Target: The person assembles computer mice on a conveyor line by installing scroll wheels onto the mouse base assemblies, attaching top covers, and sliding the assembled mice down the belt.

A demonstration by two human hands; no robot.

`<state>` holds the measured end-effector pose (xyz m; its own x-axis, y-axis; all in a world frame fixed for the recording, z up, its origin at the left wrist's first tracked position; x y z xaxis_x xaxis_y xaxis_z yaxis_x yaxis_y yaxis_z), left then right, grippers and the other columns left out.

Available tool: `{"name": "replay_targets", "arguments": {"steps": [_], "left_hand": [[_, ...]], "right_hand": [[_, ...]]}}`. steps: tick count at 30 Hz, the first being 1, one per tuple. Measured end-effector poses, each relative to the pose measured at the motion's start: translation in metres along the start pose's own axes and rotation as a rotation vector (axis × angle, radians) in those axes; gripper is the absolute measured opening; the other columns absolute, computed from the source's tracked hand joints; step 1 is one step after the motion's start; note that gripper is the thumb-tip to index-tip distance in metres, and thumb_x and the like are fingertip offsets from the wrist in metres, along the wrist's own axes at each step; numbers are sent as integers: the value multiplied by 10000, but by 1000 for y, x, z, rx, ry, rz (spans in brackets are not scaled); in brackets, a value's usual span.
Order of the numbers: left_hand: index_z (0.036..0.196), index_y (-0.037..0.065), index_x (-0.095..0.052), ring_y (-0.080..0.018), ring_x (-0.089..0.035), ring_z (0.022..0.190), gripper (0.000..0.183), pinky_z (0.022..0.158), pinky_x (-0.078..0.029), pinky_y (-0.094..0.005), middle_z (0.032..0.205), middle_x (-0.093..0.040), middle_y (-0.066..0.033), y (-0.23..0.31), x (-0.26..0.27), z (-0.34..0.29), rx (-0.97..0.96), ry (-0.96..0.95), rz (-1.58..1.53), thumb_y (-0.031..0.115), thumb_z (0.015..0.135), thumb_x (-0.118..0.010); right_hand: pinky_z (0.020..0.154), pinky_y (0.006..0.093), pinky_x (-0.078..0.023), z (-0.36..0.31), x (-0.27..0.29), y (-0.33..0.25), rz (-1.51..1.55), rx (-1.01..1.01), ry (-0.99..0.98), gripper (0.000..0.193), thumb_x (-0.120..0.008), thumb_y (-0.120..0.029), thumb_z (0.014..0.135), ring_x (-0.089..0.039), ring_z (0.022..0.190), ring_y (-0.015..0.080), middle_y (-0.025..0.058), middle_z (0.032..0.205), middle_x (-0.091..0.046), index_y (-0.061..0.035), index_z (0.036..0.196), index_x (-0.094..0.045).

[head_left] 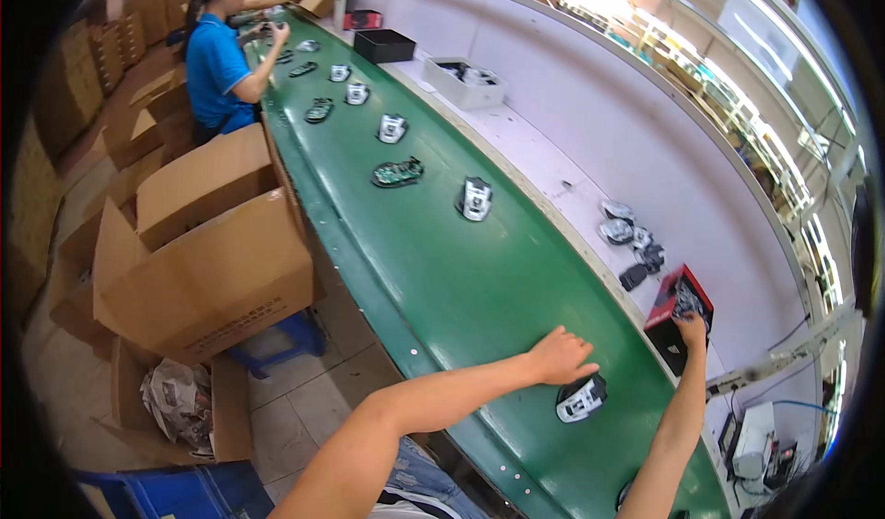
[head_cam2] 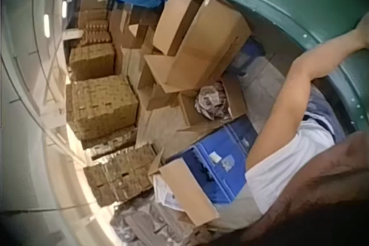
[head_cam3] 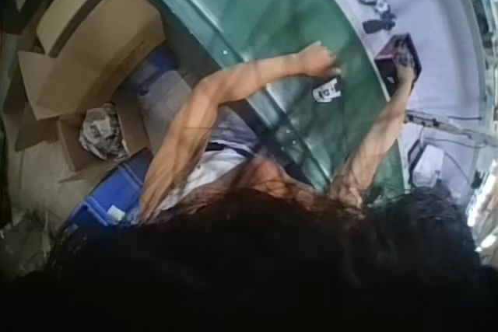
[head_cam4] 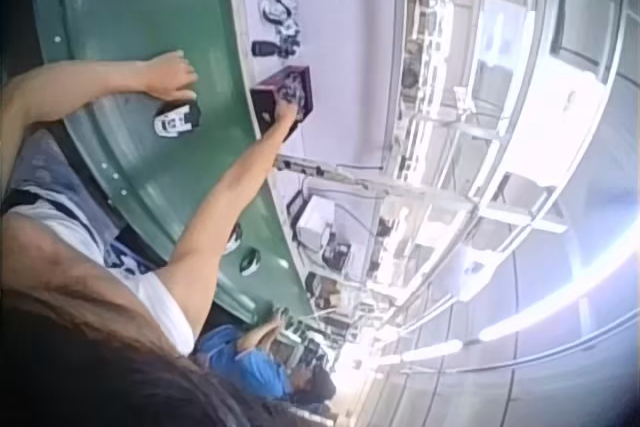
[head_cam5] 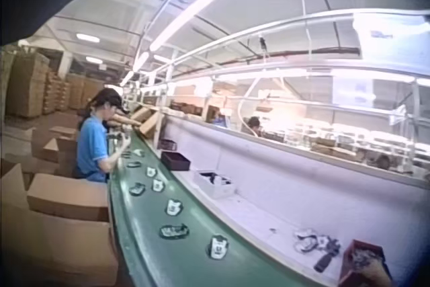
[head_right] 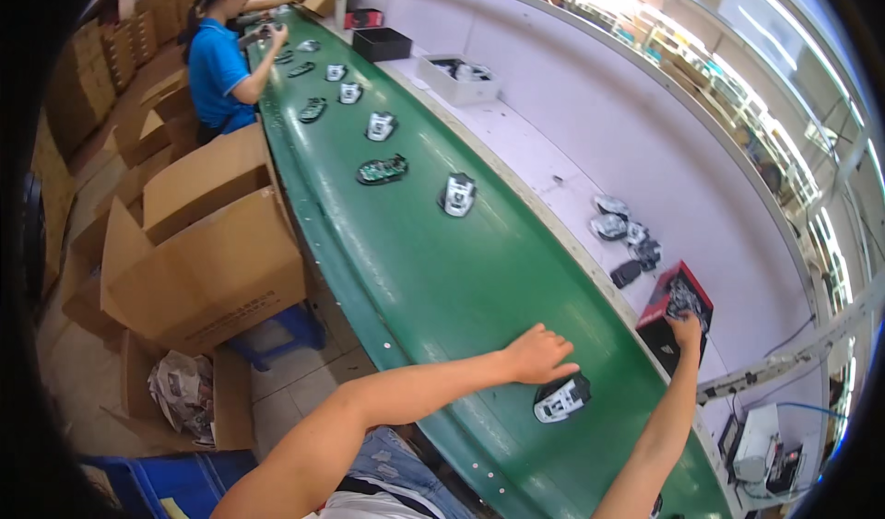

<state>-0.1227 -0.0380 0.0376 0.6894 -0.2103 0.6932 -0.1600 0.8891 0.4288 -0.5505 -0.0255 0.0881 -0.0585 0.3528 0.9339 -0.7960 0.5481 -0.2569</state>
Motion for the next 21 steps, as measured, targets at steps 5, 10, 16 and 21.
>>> {"name": "replay_targets", "arguments": {"steps": [5, 10, 16, 21], "left_hand": [[931, 20, -645, -356, -655, 845, 444, 817, -449, -460, 847, -673, -178, -16, -4, 2, 79, -83, -38, 454, 949, -554], [925, 32, -651, -353, -625, 901, 367, 822, -469, -474, 895, -647, -171, -56, 19, 7, 184, 151, -144, 395, 925, -596], [1171, 50, -599, -368, -555, 1122, 421, 947, -465, -473, 1170, -586, -201, -193, 158, -1, 398, 191, 465, 201, 781, -646], [1546, 176, -309, -461, -258, 1439, 808, 1151, -255, -560, 1553, -340, -196, -316, 268, -80, 777, 93, 774, 528, 886, -614]], "right_hand": [[778, 427, -515, -31, 10, -30, -4, 70, 339, 296, -745, -298, 822, -676, 843, 320, 156, 874, -703, -68, 1004, -702], [676, 350, -494, -41, 38, -23, 311, 141, 597, 276, -700, -287, 911, -636, 720, 204, 93, 789, -682, -24, 991, -686], [531, 233, -454, -106, 67, -28, 742, 17, 276, 277, -619, -292, 991, -619, 644, 105, 37, 816, -626, -19, 1034, -622], [502, 237, -479, -280, 86, -85, 895, 56, 16, 192, -559, -192, 1004, -610, 591, 125, 73, 833, -623, -9, 1061, -582]]}}
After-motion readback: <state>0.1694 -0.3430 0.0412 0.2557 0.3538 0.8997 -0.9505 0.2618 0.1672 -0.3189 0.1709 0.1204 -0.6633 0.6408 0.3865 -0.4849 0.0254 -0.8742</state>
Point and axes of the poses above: each hand's wrist, its own z-axis towards the middle knuckle, its own x-axis out of the back of the hand, y = z × x, the point moved 8 cm from there along z, towards the middle knuckle
